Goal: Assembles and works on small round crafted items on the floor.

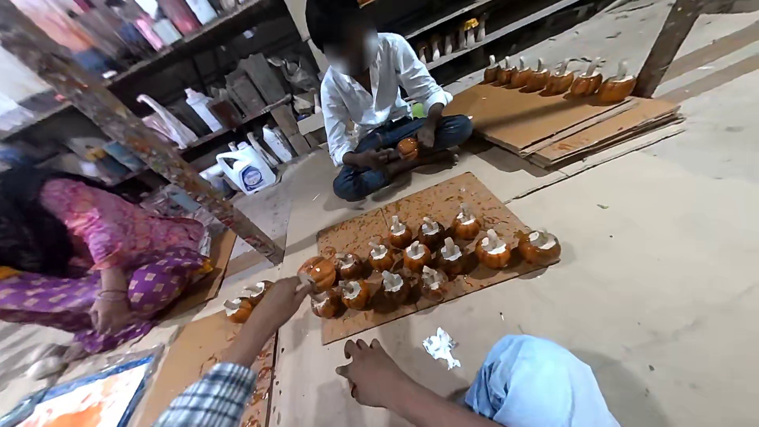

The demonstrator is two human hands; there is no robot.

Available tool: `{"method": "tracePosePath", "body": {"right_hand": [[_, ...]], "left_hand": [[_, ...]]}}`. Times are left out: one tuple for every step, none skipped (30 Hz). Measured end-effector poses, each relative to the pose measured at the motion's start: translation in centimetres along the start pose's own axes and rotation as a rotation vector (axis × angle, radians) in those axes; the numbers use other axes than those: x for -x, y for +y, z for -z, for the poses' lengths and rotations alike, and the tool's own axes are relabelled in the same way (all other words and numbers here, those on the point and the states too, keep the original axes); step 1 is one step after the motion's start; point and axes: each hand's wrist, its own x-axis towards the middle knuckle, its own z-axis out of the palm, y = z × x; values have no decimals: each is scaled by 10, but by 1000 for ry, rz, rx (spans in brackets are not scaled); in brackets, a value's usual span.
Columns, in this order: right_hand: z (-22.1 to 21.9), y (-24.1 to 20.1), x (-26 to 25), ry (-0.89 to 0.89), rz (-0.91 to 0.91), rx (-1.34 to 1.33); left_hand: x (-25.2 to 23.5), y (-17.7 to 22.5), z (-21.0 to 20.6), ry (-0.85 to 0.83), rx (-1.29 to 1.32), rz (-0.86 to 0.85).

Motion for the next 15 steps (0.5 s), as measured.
{"method": "tracePosePath", "body": {"right_hand": [[-2,1,-1,16,10,-15],[-4,2,-2,29,18,-31],[-3,3,-4,12,15,-42],[-2,2,-6,-28,2,-51],[-2,1,-8,-40,5,-63],[-3,2,-10,-36,14,-72],[-7,3,-12,-22,26,-83],[-11,4,-15,2,42,-94],[-12,5,-18,-1,50,-106],[-11,4,-20,-25,49,-107],[-7,2,-22,-64,42,-106],[-3,1,-23,-91,39,-114],[-1,0,-23,-88,46,-128],[0,-2,-22,-67,53,-144],[1,-3,-21,-41,58,-157]], "left_hand": [[-15,5,11,-8,-72,-13],[-28,12,22,-22,-140,-11],[-42,18,32,-24,-181,-7],[-58,21,40,-10,-187,-11],[-77,21,44,8,-176,-29],[-96,21,47,31,-168,-52],[-114,23,48,47,-169,-67],[-131,26,49,56,-184,-72],[-145,31,48,66,-203,-76],[-157,37,46,77,-216,-85],[-170,42,44,90,-222,-94],[-182,45,42,102,-214,-98],[-194,48,40,112,-194,-95],[-204,51,37,115,-169,-82],[-214,55,33,111,-153,-65]]}}
